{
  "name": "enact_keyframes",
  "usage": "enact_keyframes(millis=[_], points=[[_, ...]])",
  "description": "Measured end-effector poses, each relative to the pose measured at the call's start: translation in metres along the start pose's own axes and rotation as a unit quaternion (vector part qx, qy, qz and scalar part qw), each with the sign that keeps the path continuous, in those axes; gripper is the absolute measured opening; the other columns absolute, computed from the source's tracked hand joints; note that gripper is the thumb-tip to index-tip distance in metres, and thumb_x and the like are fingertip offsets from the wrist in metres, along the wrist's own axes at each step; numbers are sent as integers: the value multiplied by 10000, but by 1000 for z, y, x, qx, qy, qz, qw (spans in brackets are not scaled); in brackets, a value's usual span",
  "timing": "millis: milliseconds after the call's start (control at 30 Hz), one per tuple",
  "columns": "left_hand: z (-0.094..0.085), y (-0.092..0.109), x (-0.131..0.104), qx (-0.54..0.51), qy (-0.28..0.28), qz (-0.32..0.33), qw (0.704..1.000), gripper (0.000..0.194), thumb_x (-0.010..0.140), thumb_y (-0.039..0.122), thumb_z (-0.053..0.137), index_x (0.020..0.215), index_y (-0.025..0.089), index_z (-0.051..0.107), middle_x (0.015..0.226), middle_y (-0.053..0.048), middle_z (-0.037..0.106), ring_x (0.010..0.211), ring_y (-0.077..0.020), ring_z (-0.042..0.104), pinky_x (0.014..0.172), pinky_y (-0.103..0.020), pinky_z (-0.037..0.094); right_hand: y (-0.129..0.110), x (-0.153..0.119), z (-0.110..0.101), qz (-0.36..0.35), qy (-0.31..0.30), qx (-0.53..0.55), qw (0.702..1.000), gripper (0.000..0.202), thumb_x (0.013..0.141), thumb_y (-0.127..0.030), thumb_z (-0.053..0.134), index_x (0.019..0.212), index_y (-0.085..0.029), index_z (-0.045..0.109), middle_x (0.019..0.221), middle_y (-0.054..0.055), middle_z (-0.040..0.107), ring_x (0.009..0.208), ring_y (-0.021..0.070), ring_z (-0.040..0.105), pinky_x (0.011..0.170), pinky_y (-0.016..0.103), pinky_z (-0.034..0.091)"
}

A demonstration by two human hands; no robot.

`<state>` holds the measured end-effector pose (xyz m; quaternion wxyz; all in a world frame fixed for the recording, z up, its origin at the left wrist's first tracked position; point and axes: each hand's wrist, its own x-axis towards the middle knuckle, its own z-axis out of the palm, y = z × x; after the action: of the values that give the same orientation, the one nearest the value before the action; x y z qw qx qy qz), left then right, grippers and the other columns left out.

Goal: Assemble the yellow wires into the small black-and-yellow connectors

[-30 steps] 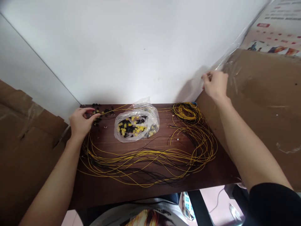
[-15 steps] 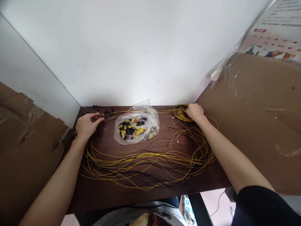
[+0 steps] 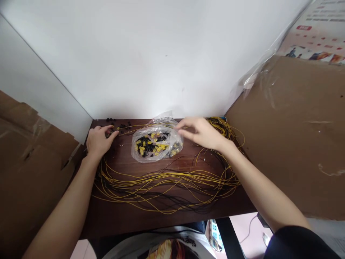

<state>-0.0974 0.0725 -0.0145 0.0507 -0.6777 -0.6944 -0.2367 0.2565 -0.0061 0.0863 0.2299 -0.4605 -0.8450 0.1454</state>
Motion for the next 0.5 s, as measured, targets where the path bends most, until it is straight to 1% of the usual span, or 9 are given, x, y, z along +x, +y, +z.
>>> enact_keyframes(millis=[67, 100, 167, 267, 333, 400, 500], points=[[-3, 2, -2, -21, 25, 30, 999, 415, 816, 435, 532, 1123, 183, 652, 917, -103, 623, 943, -292, 498, 798, -377, 423, -23, -6, 11, -50, -84, 42, 994, 247, 883, -322, 501, 1031, -190, 648, 987, 46, 673, 884, 153, 618, 810, 309, 468], [-5, 4, -3, -31, 37, 46, 998, 395, 820, 418, 530, 1111, 182, 657, 918, -99, 622, 942, -286, 490, 815, -381, 417, -30, -10, 19, -62, -120, 41, 990, 240, 886, -314, 501, 1030, -190, 648, 975, 45, 670, 871, 148, 618, 806, 306, 469], [-9, 9, -6, -48, 54, 77, 994, 351, 835, 390, 512, 1070, 187, 676, 920, -92, 618, 934, -273, 480, 826, -382, 412, -39, -17, 37, -64, -149, 6, 987, 235, 885, -304, 511, 1031, -179, 647, 979, 63, 658, 878, 162, 615, 790, 310, 471], [-15, 17, -9, -70, 55, 130, 988, 306, 856, 338, 472, 991, 191, 704, 893, -83, 616, 917, -255, 476, 819, -367, 413, -43, -26, 63, -46, -168, -57, 983, 211, 870, -269, 540, 1023, -174, 650, 981, 79, 646, 877, 183, 614, 753, 313, 465], [-17, 20, -11, -88, 37, 163, 982, 303, 859, 318, 460, 953, 179, 712, 860, -83, 621, 903, -248, 483, 806, -358, 419, -44, -30, 74, -41, -180, -80, 980, 162, 858, -238, 552, 953, -178, 669, 905, 69, 642, 832, 185, 609, 701, 302, 453], [-19, 23, -12, -114, -2, 195, 974, 308, 860, 310, 455, 940, 160, 712, 850, -84, 634, 880, -237, 509, 789, -343, 424, -44, -33, 78, -35, -177, -66, 981, 147, 859, -189, 533, 854, -174, 680, 839, 58, 630, 790, 169, 597, 674, 284, 438], [-18, 27, -17, -167, -97, 216, 957, 308, 858, 310, 459, 953, 150, 705, 831, -68, 667, 776, -190, 572, 722, -290, 433, -43, -33, 72, -34, -166, 49, 984, 147, 849, -153, 536, 807, -169, 676, 798, 33, 622, 716, 116, 575, 663, 248, 429]])
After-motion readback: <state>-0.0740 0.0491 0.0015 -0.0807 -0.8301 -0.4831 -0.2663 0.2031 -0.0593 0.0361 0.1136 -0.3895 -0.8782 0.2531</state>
